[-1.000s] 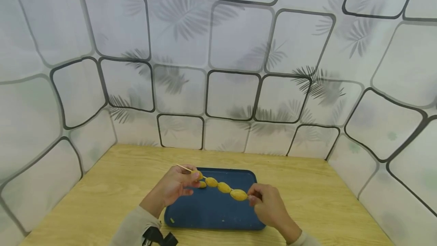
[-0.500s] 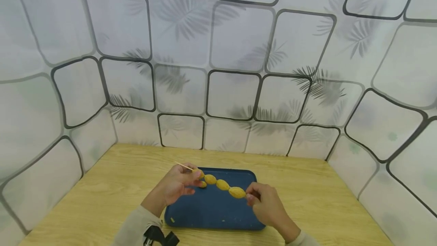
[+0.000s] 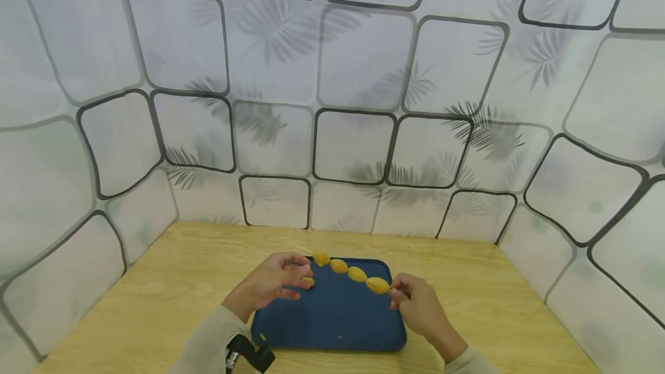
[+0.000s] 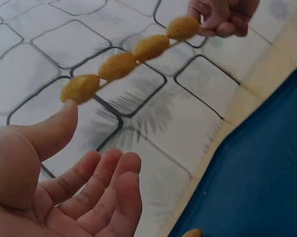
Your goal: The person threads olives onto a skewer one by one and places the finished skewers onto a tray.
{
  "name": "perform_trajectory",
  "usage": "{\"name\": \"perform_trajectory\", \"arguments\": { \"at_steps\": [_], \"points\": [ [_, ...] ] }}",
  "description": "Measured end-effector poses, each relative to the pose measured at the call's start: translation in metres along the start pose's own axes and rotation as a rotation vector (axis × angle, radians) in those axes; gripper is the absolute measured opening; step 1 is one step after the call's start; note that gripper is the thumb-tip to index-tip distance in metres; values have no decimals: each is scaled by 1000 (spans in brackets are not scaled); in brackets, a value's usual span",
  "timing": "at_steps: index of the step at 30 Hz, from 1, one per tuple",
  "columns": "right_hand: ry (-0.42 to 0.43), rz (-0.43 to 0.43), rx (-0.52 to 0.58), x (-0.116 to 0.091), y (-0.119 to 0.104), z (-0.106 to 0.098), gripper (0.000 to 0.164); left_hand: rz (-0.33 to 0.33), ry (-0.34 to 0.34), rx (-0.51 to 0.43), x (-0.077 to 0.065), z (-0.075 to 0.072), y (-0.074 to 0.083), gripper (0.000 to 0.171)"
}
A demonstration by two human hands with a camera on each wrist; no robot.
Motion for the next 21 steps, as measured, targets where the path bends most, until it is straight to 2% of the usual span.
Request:
{"name": "perform_trajectory", "arguments": {
  "at_steps": [5, 10, 13, 15, 18, 21],
  "points": [
    [3, 15, 2, 2, 8, -1, 22, -21, 151, 236, 20, -14, -19, 40],
    [-3, 25, 20, 3, 14, 0, 21, -61, 261, 578, 37, -19, -29, 45],
    [-4, 34, 29, 3, 17, 0, 21, -65, 274, 814, 46, -13, -28, 47],
    [-8, 43, 39, 3, 19, 0, 20, -82, 279, 939, 52, -8, -29, 48],
    [-15, 55, 48, 3, 22, 1, 19, -133, 270, 1074, 59, -3, -32, 46],
    [-24, 64, 66, 3, 26, 2, 18, -189, 249, 1165, 63, 0, -36, 35]
  ]
}}
Point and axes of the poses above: each hand's wrist, its own x-axis towards the middle knuckle, its own z-axis out of the palm, y = z × x, the point moved 9 cm from there along x, towards the middle knuckle, and after that the axes turned 5 degrees about -x, right-handed, at the moved point
